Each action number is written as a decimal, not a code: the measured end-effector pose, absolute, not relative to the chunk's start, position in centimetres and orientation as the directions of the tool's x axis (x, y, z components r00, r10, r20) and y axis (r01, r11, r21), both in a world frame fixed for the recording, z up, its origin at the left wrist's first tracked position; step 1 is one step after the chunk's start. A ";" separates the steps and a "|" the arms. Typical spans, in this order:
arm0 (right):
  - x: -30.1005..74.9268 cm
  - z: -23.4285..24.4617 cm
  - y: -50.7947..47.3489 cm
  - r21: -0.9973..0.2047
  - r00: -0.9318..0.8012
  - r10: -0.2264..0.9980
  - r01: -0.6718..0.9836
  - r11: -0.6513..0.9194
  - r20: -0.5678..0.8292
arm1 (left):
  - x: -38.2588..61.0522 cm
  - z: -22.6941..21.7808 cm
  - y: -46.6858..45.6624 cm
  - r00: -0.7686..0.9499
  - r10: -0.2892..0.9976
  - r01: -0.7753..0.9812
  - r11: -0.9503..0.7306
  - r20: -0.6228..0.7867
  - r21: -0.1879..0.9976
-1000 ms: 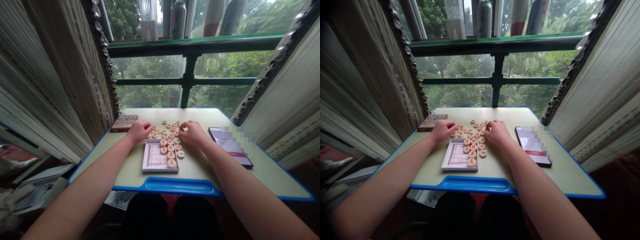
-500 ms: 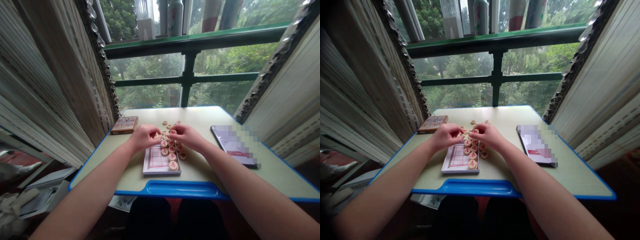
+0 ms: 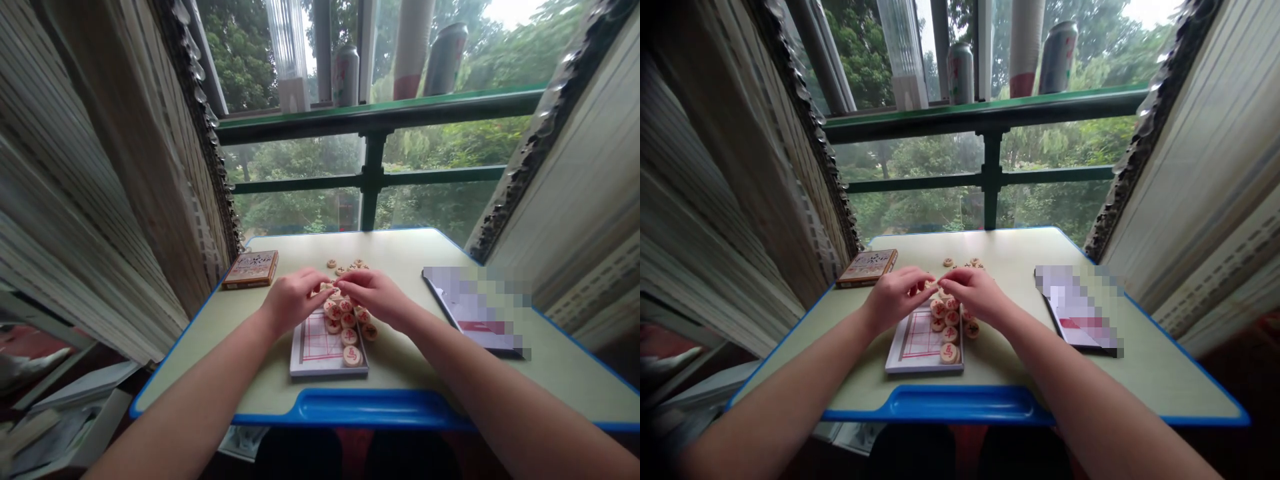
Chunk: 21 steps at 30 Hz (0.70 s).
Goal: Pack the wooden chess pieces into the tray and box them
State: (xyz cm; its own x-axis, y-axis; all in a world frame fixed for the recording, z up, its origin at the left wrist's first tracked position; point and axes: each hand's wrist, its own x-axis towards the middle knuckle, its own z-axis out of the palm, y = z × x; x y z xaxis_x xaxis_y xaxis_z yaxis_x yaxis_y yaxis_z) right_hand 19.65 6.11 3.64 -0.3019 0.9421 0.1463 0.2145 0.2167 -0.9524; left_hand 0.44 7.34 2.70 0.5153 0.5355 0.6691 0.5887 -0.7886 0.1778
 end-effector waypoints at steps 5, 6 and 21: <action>20.8 4.0 6.4 -0.802 -0.290 0.903 0.427 0.419 0.317 | 0.2 3.2 7.3 0.482 0.607 0.630 -0.741 0.632 0.232; 20.9 4.1 6.3 -0.719 -0.345 0.868 0.491 0.491 0.357 | 0.2 3.3 7.3 0.486 0.613 0.630 -0.739 0.622 0.236; 19.9 3.6 5.1 -0.290 -0.520 0.692 0.653 0.700 0.501 | -0.1 5.6 5.5 0.677 0.725 0.690 -0.684 0.122 0.237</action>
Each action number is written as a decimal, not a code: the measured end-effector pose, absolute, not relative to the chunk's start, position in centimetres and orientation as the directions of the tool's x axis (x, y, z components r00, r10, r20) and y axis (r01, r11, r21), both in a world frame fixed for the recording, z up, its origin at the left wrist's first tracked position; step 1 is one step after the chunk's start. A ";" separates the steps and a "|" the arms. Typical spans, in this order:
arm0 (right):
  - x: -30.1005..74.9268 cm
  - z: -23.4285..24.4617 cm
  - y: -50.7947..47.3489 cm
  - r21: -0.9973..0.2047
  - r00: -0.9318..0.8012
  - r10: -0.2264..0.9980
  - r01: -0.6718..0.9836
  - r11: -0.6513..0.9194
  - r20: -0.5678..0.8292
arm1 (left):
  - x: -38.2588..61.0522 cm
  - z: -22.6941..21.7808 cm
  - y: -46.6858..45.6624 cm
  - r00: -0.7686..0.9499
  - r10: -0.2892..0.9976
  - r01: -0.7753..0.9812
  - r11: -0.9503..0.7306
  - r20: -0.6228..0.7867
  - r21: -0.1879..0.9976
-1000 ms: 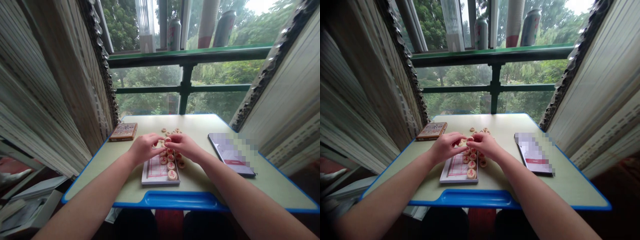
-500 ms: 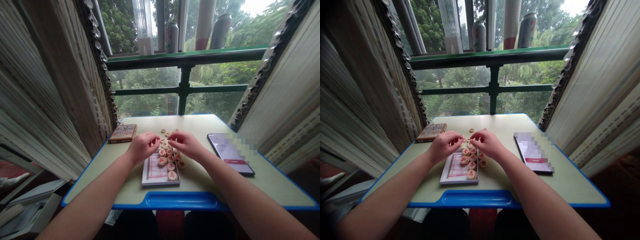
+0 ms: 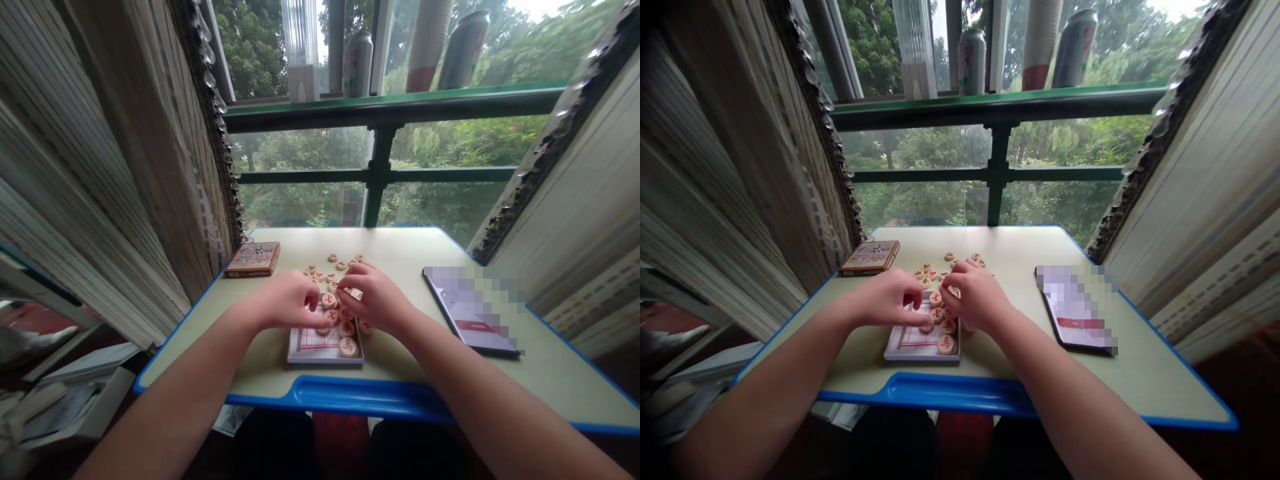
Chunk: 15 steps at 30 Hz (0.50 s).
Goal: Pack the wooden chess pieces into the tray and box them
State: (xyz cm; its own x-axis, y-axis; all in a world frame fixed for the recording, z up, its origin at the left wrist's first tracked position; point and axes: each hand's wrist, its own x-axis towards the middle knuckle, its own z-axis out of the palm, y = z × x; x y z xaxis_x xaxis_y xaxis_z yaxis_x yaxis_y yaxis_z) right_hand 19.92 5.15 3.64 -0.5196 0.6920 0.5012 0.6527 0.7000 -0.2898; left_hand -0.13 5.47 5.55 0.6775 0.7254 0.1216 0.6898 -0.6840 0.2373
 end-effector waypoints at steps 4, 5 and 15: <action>20.3 4.0 5.3 -0.315 -0.460 0.679 0.641 0.700 0.573 | 0.3 5.0 4.9 0.648 0.760 0.754 -0.650 0.055 0.098; 20.3 4.1 5.3 -0.322 -0.449 0.674 0.635 0.703 0.586 | 0.4 4.8 4.9 0.653 0.756 0.750 -0.655 0.052 0.093; 20.4 4.3 5.1 -0.362 -0.422 0.671 0.604 0.710 0.610 | 0.5 5.0 5.0 0.692 0.718 0.694 -0.688 0.068 0.212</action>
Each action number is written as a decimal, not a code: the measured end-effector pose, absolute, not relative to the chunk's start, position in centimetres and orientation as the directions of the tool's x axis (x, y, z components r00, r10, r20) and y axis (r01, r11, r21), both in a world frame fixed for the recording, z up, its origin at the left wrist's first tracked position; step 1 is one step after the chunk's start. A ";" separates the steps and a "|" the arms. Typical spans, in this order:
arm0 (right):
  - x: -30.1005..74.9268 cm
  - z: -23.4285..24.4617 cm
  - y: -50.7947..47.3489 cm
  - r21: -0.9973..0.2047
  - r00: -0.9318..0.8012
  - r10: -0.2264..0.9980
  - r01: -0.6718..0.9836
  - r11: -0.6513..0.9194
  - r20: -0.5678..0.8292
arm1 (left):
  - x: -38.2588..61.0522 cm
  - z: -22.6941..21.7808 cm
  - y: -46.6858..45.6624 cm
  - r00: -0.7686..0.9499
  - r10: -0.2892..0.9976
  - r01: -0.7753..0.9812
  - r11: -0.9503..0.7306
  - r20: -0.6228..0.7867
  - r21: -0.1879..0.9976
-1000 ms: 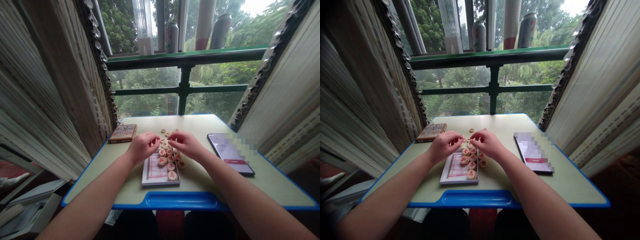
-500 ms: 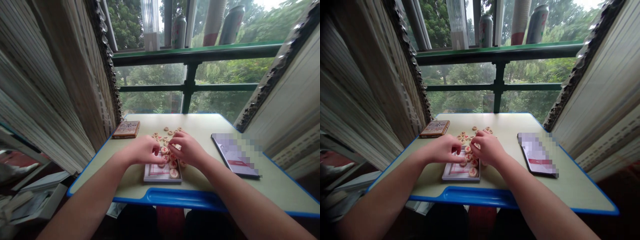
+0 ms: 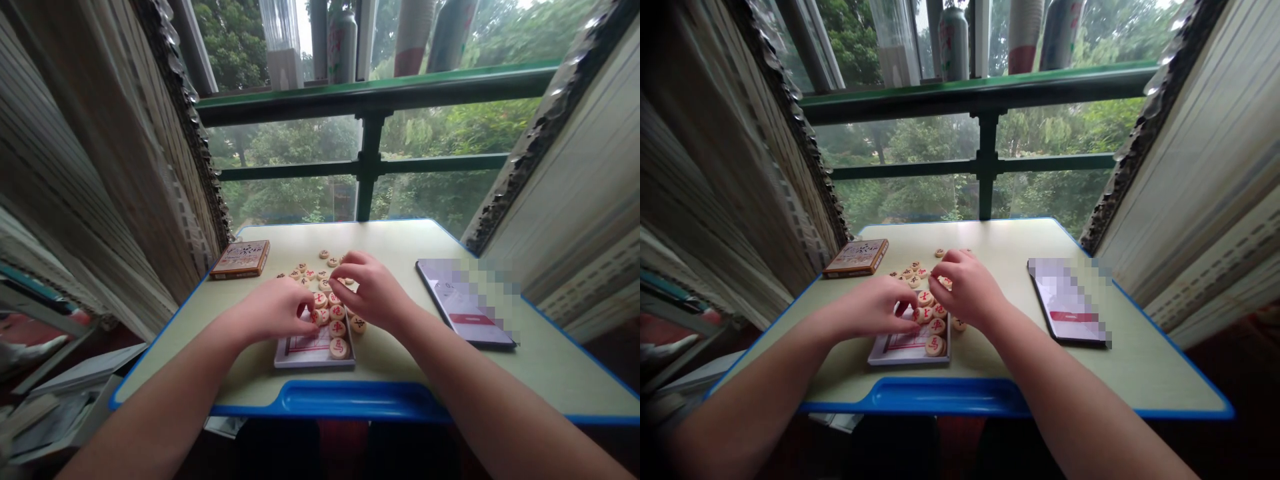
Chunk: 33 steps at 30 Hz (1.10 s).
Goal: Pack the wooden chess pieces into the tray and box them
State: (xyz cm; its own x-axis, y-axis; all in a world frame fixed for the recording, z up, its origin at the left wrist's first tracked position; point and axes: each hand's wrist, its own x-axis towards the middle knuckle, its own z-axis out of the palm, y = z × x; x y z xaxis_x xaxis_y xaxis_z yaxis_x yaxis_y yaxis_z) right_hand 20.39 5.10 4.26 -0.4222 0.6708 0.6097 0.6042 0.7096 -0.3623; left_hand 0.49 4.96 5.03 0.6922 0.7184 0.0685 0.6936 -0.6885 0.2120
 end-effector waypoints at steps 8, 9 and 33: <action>20.3 4.1 5.0 -0.361 -0.437 0.680 0.610 0.705 0.589 | 0.5 4.9 4.9 0.714 0.691 0.668 -0.721 0.115 0.182; 20.3 4.2 5.0 -0.361 -0.436 0.682 0.613 0.703 0.588 | 0.5 5.0 4.9 0.716 0.686 0.667 -0.726 0.125 0.167; 20.2 4.1 5.0 -0.372 -0.450 0.716 0.636 0.676 0.533 | 0.6 5.1 4.7 0.730 0.667 0.636 -0.743 0.151 0.208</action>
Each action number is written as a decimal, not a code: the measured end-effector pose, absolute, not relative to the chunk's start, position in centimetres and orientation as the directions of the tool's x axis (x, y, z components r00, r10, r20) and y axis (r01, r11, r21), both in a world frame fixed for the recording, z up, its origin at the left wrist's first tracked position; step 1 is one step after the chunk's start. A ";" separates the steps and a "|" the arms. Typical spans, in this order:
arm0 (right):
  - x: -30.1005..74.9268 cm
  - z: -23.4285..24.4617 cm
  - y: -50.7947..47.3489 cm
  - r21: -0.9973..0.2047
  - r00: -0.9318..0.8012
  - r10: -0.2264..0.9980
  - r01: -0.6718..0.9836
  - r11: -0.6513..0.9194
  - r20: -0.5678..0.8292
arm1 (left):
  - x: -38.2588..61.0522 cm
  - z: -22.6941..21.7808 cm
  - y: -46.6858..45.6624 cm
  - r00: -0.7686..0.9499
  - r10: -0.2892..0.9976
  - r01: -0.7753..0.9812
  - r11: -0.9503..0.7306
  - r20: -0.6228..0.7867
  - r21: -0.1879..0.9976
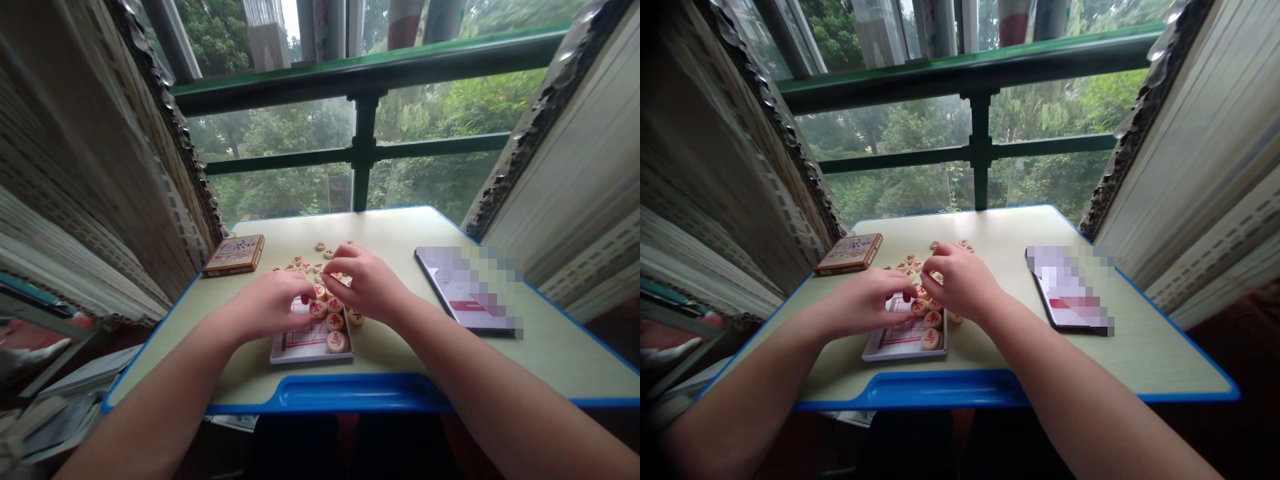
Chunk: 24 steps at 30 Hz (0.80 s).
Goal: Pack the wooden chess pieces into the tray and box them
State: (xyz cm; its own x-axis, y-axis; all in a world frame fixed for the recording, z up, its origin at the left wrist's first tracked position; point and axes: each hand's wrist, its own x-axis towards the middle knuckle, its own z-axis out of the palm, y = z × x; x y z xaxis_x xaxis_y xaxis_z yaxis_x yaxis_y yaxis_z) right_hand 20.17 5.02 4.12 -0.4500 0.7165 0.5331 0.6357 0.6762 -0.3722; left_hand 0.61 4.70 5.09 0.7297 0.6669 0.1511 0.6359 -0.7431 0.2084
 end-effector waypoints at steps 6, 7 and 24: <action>20.1 4.1 5.0 -0.386 -0.450 0.738 0.647 0.657 0.502 | 0.5 5.2 4.9 0.759 0.644 0.613 -0.758 0.100 0.223; 20.1 4.1 5.0 -0.386 -0.451 0.739 0.648 0.656 0.500 | 0.5 5.1 5.0 0.762 0.641 0.610 -0.760 0.098 0.226; 20.7 4.8 5.1 -0.418 -0.358 0.738 0.647 0.638 0.573 | 0.5 5.0 5.4 0.733 0.667 0.640 -0.742 0.131 0.198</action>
